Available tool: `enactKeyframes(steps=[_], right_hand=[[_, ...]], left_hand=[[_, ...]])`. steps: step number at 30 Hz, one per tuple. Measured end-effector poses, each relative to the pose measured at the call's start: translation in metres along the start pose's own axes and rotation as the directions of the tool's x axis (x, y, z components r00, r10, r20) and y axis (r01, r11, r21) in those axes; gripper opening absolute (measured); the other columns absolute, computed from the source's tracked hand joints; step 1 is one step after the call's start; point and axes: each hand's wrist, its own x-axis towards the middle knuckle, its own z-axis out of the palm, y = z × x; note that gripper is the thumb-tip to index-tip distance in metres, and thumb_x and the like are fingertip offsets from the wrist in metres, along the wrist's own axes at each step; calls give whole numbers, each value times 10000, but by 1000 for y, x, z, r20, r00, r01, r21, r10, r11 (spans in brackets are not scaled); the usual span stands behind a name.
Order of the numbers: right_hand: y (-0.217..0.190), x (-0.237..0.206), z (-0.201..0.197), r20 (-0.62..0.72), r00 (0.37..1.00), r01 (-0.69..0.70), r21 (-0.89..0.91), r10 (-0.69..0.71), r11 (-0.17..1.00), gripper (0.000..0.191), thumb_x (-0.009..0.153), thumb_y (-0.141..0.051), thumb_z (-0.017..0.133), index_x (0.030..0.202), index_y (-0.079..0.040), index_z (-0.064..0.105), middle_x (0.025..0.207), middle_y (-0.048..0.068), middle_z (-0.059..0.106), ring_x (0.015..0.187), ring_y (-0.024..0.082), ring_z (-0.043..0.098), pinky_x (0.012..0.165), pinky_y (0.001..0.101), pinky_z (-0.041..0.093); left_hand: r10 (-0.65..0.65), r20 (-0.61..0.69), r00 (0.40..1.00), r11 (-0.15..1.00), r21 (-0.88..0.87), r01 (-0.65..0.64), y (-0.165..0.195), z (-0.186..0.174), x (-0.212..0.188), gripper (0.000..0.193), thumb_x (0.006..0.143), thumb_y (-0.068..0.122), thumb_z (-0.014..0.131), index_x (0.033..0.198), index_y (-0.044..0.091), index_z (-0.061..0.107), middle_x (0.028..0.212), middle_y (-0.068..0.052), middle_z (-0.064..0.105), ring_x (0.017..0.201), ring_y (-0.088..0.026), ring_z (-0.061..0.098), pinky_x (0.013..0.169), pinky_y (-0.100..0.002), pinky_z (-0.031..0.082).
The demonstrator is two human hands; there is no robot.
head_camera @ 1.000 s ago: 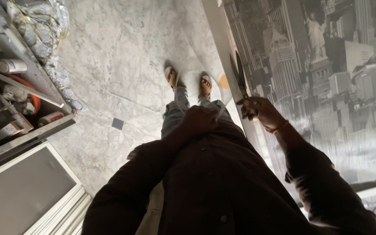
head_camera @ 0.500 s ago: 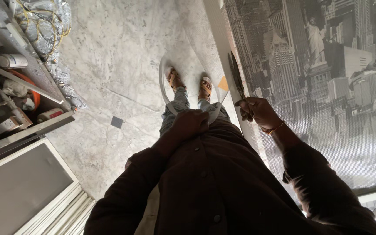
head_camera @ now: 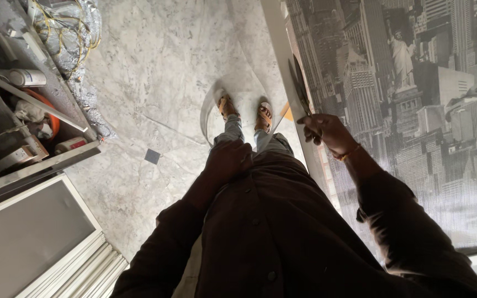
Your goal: The person works on a framed window screen laid on the workshop floor, pressing the mesh and frame edges by hand and trimming the excess mesh along the frame with a knife. They reposition the frame, cut away a strip of surplus mesh, and continue trimming the mesh flush along other frame sides.
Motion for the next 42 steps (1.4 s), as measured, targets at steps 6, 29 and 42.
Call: enactKeyframes(steps=[6, 29, 42], right_hand=[[-22, 11, -1, 5, 1000, 2, -4, -2, 1000, 409, 1043, -404, 569, 1123, -32, 718, 796, 51, 701, 686, 111, 671, 541, 252, 488], [-81, 52, 10, -23, 997, 74, 43, -73, 996, 467, 1020, -461, 615, 1087, -12, 721, 755, 53, 669, 633, 118, 634, 513, 258, 438], [-96, 74, 6, -43, 998, 45, 46, -43, 998, 433, 990, -440, 652, 1093, -27, 734, 763, 42, 684, 635, 112, 650, 500, 249, 442]], left_hand=[[21, -51, 998, 1000, 2, -21, 12, -6, -5, 93, 852, 200, 709, 866, 132, 648, 805, -71, 643, 758, -320, 646, 726, -471, 520], [-23, -134, 991, 998, 62, 31, 27, -50, -22, 131, 781, 155, 758, 828, 120, 641, 796, -64, 617, 741, -293, 637, 707, -436, 509], [-73, -158, 985, 995, 62, 84, 24, -76, -25, 147, 799, 184, 745, 894, 104, 667, 803, -64, 648, 755, -292, 645, 754, -441, 506]])
